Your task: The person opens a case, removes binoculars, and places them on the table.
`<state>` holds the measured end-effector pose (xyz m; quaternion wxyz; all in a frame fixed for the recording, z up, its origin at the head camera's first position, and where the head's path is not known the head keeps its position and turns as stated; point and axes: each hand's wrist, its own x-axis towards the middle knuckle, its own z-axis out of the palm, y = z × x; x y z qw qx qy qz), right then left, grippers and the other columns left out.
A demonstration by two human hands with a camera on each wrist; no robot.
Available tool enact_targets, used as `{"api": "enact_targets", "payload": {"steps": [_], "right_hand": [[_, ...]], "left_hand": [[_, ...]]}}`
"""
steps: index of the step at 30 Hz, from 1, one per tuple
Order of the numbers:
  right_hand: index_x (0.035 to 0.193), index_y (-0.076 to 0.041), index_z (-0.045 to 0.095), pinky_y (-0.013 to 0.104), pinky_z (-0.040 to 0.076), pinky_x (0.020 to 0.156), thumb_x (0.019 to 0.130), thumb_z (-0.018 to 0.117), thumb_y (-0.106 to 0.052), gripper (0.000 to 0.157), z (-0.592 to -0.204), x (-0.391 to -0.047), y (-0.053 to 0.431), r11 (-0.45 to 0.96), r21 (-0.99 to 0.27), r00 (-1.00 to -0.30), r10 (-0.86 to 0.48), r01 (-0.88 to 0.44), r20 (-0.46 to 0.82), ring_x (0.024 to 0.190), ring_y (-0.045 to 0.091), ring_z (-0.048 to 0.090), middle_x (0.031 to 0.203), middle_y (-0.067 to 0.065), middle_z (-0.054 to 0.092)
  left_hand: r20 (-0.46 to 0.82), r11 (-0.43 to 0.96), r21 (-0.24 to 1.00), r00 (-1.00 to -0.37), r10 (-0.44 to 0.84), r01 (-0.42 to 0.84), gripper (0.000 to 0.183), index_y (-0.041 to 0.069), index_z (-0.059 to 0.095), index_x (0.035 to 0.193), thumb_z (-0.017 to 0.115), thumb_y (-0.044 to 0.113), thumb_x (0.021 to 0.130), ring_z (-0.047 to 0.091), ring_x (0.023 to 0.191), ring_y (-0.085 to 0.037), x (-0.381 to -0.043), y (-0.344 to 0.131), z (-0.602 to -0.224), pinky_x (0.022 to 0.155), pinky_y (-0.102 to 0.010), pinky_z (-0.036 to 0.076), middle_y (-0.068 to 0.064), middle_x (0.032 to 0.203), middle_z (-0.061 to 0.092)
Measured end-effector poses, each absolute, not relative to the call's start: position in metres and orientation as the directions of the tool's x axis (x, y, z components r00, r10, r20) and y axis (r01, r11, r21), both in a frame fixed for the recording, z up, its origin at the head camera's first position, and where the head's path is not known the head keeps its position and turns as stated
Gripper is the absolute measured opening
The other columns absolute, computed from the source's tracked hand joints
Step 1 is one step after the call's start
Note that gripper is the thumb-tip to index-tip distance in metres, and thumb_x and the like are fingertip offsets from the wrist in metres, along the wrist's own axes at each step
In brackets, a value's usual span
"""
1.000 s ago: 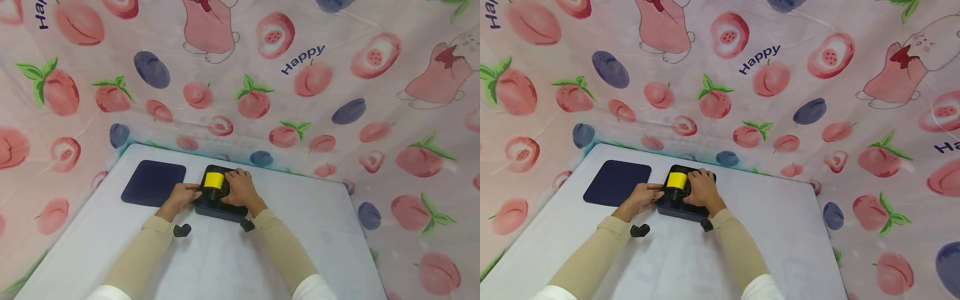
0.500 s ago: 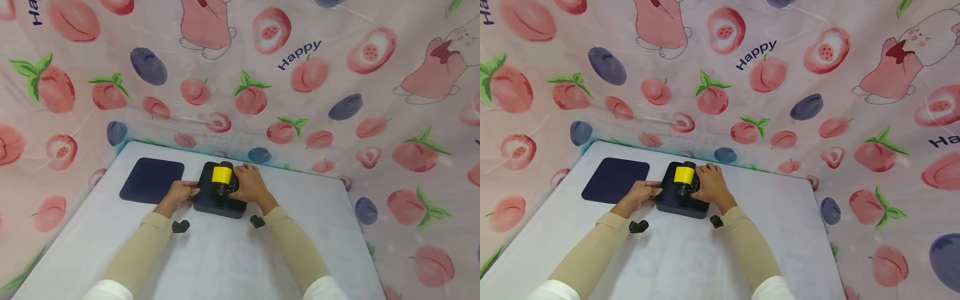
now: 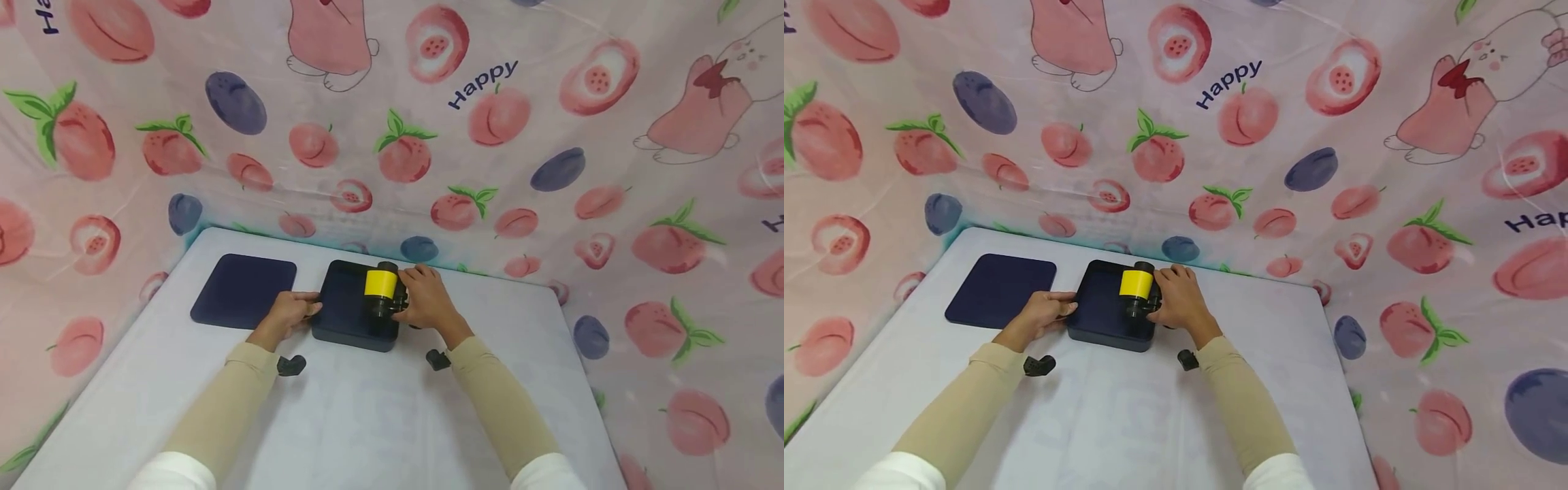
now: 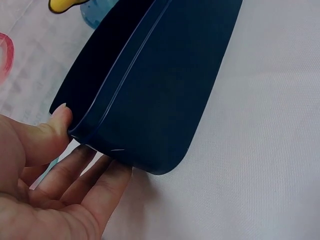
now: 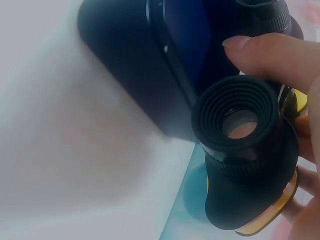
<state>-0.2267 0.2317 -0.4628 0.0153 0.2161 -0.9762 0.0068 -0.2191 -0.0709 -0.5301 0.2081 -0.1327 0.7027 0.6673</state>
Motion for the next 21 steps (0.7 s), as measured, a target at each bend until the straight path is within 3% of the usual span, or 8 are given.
{"api": "enact_targets", "payload": {"steps": [12,21], "right_hand": [[0.151,-0.004,0.052,0.058,0.033,0.126,0.074,0.091,-0.049,0.097,-0.468,-0.213,0.265,0.931,-0.044,-0.931,-0.361,-0.364,0.052,0.142,0.039,0.047,0.149,0.013,0.061],[0.15,-0.002,0.053,0.058,0.032,0.126,0.073,0.094,-0.045,0.097,-0.477,-0.227,0.271,0.914,-0.022,-0.914,-0.405,-0.406,0.039,0.142,0.037,0.047,0.148,0.014,0.061]], "left_hand": [[-0.464,0.102,0.885,-0.877,0.127,-0.454,0.05,0.0,0.052,0.151,0.064,0.003,0.102,0.047,0.148,-0.04,-0.225,-0.064,-0.535,0.122,-0.053,0.041,-0.025,0.16,0.045],[-0.46,-0.001,0.887,-0.884,0.083,-0.462,0.052,-0.002,0.051,0.15,0.065,0.002,0.101,0.046,0.148,-0.043,-0.215,-0.072,-0.554,0.121,-0.055,0.041,-0.028,0.157,0.048]]}}
